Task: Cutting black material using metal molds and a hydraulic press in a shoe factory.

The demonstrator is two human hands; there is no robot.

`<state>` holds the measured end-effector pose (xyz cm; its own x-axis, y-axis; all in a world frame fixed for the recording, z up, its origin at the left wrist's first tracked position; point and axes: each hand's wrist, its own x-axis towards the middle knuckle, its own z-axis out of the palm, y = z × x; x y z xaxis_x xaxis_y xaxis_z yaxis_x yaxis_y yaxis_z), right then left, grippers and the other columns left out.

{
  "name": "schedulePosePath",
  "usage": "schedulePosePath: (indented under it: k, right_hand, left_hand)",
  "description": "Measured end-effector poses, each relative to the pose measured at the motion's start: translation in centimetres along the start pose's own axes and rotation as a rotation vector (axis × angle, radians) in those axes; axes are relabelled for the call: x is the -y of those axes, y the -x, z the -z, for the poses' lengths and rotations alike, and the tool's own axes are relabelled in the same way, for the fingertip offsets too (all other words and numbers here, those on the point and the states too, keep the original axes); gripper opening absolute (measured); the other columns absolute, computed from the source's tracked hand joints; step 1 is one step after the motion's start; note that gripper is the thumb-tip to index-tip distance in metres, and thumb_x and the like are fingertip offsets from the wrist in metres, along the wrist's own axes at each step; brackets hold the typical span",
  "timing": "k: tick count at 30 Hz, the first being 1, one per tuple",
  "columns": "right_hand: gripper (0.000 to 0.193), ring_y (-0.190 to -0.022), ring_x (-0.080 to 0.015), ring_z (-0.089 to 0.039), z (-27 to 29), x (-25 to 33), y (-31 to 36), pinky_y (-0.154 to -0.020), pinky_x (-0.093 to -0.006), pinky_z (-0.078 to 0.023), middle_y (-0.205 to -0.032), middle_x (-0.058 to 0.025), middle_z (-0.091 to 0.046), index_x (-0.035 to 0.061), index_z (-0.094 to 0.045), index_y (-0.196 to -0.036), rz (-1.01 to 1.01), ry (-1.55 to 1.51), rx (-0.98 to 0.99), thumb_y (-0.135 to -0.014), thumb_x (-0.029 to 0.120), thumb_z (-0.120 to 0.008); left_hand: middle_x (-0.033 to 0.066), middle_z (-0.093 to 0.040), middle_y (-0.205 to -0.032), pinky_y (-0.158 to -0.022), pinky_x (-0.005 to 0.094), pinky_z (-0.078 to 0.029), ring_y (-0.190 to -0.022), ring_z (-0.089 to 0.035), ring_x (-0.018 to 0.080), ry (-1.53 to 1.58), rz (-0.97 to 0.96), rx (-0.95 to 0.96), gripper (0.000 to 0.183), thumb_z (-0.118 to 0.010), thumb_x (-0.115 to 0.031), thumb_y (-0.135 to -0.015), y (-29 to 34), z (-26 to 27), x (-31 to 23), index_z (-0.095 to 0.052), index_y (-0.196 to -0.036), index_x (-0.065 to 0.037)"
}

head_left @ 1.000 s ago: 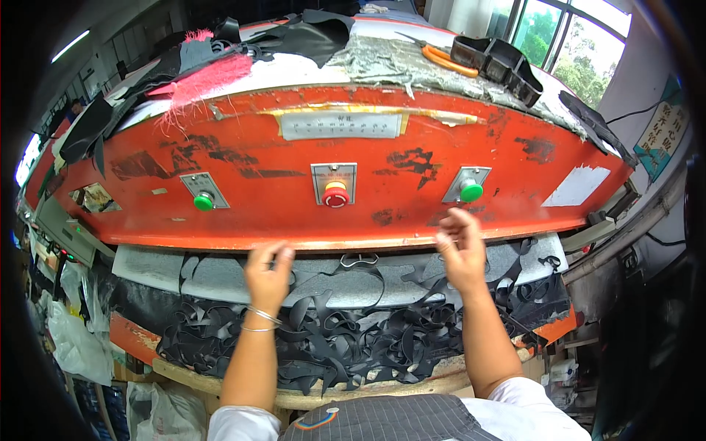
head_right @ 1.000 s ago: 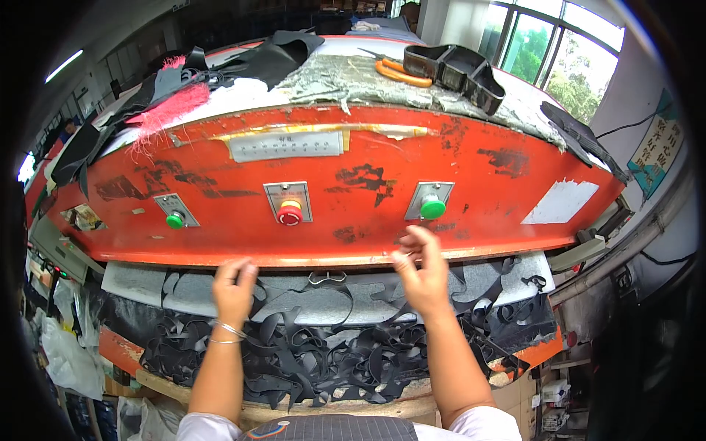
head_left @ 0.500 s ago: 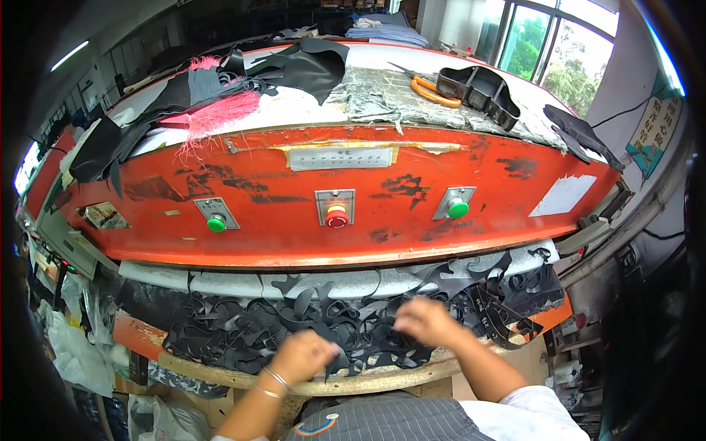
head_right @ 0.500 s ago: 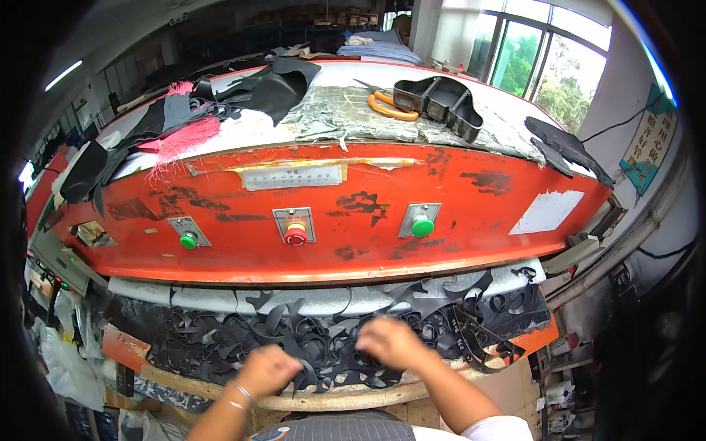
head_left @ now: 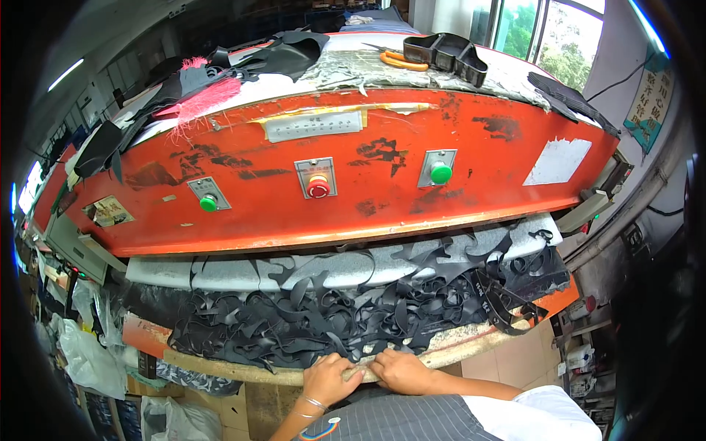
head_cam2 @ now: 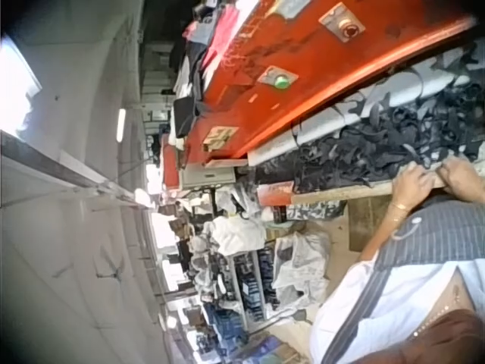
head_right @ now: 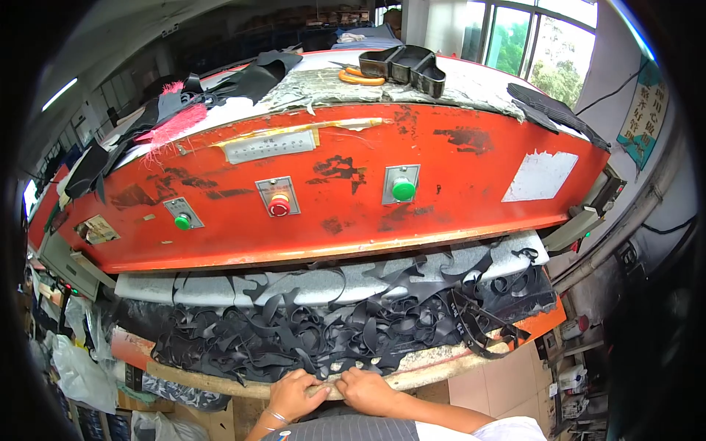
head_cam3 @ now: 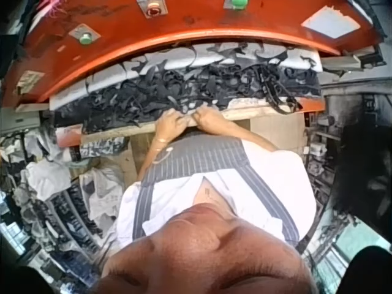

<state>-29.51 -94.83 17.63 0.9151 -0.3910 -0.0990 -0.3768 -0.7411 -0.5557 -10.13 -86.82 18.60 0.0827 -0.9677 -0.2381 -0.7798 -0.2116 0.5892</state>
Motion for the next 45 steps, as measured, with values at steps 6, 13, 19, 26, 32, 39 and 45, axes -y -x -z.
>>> schedulePosePath:
  k: [6, 13, 19, 26, 32, 39, 45]
  right_hand:
    - [0.023, -0.081, -0.0384, -0.064, 3.0, -4.4, -2.5, -0.072, -0.0479, -0.052, -0.082, -0.0161, -0.065, 0.0055, -0.064, -0.089, 0.014, -0.239, 0.244, -0.082, 0.027, -0.061]
    - [0.051, -0.12, -0.0293, -0.049, 1.7, -12.9, -15.6, -0.091, -0.04, -0.042, -0.131, -0.0148, -0.05, 0.0025, -0.05, -0.13, -0.035, 0.385, -0.547, -0.081, 0.015, -0.056]
    - [0.029, -0.104, -0.03, -0.054, 1.6, -15.0, -14.6, -0.087, -0.0416, -0.047, -0.101, -0.0109, -0.059, 0.0052, -0.059, -0.109, 0.04, 0.159, -0.482, -0.082, 0.014, -0.056]
    - [0.046, -0.11, -0.0356, -0.053, 8.6, -21.6, -6.0, -0.096, -0.0417, -0.043, -0.113, -0.0178, -0.059, 0.0051, -0.057, -0.122, -0.146, 0.031, -0.506, -0.078, 0.012, -0.069]
    - [0.048, -0.11, -0.0355, -0.054, 5.9, -21.6, -6.3, -0.098, -0.0411, -0.043, -0.113, -0.0181, -0.062, 0.0034, -0.058, -0.122, -0.086, 0.027, -0.377, -0.077, 0.014, -0.07]
    - [0.068, -0.111, -0.0307, -0.054, 5.4, -22.5, -4.0, -0.096, -0.0406, -0.04, -0.116, -0.0109, -0.062, 0.0139, -0.05, -0.135, -0.175, -0.022, -0.412, -0.072, 0.013, -0.077]
    - [0.062, -0.113, -0.0284, -0.053, 4.4, -24.9, -3.2, -0.099, -0.0388, -0.037, -0.117, -0.0098, -0.062, 0.0148, -0.057, -0.13, -0.123, -0.08, -0.442, -0.072, 0.013, -0.078]
  left_hand:
    - [0.0062, -0.068, -0.077, -0.065, 0.036, -0.053, -0.073, -0.066, 0.0283, 0.017, 0.001, 0.361, 0.032, -0.071, -0.045, -0.076, -2.1, 1.1, 1.0, -0.075, -0.079, -0.013]
    - [0.0198, -0.056, -0.126, -0.1, 0.0441, -0.039, -0.118, -0.051, 0.037, -0.056, -0.206, -0.476, 0.047, -0.065, -0.026, -0.084, -14.3, -3.1, 5.0, -0.057, -0.121, 0.002]
    - [0.0184, -0.04, -0.146, -0.113, 0.0483, -0.021, -0.139, -0.031, 0.0358, -0.245, -0.102, -0.437, 0.06, -0.06, -0.033, -0.088, -14.9, -7.3, 7.2, -0.046, -0.136, 0.001]
    - [0.0131, -0.058, -0.127, -0.108, 0.0461, -0.028, -0.127, -0.045, 0.0318, -0.133, -0.25, -0.59, 0.045, -0.069, -0.022, -0.08, -14.7, -7.2, 5.0, -0.061, -0.12, -0.004]
    - [0.0095, -0.065, -0.105, -0.092, 0.04, -0.041, -0.103, -0.057, 0.029, 0.133, -0.43, -0.53, 0.042, -0.075, -0.02, -0.074, -20.2, -9.3, 0.7, -0.065, -0.112, -0.007]
    - [0.0056, -0.057, -0.077, -0.073, 0.0381, -0.044, -0.081, -0.055, 0.026, 0.039, -0.316, -0.547, 0.036, -0.081, -0.024, -0.068, -22.2, -10.6, -0.4, -0.072, -0.099, -0.008]
    - [0.0043, -0.058, -0.075, -0.073, 0.0375, -0.041, -0.08, -0.054, 0.0253, 0.033, -0.345, -0.612, 0.029, -0.078, -0.027, -0.071, -22.0, -11.4, 0.0, -0.073, -0.093, -0.009]
